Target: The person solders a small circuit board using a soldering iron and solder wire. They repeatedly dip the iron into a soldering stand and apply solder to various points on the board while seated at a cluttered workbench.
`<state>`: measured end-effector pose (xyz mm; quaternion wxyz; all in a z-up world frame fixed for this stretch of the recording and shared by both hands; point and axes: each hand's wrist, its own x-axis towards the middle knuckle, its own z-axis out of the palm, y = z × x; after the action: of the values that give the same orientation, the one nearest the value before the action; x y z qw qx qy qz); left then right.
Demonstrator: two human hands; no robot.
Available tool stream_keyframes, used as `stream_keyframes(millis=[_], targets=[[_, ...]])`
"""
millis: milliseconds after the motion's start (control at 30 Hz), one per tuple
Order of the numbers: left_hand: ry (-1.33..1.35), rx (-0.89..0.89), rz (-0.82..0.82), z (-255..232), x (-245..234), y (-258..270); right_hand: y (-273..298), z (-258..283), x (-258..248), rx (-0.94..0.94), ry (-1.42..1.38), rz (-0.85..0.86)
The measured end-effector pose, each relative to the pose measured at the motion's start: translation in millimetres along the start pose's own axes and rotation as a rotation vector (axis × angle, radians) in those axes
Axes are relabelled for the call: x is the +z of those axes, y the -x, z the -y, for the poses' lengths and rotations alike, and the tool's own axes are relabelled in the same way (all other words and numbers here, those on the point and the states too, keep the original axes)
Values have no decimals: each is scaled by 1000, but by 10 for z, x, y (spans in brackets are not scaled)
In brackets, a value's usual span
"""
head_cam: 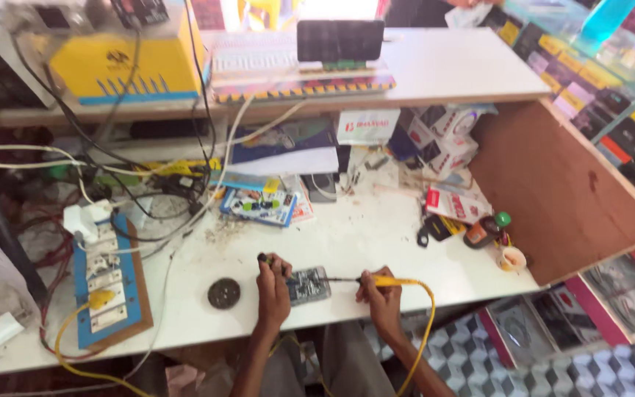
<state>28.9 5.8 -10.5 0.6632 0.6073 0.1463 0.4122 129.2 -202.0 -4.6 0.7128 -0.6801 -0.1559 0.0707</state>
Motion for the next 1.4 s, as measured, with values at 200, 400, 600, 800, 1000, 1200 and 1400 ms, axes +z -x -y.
stream_keyframes(millis=[200,400,600,800,1000,1200,1400], targets=[[-152,39,19,-118,-15,59,48,1,-3,-47,-88,54],[-108,38,20,-135,2,-6,-45,64,15,-40,-80,43],[-188,68,18,-33,-24,15,-11,85,36,23,-25,11],[-161,119,41,-109,4,41,-11,106,15,-14,8,30],[-176,30,9,1,-47,104,-25,-88,-40,-13,-50,54],[-155,64,-6,-2,-9,18,-70,-41,-34,-19,-110,77],[-163,85,20,-48,-51,90,15,-51,-54,-67,-67,77]])
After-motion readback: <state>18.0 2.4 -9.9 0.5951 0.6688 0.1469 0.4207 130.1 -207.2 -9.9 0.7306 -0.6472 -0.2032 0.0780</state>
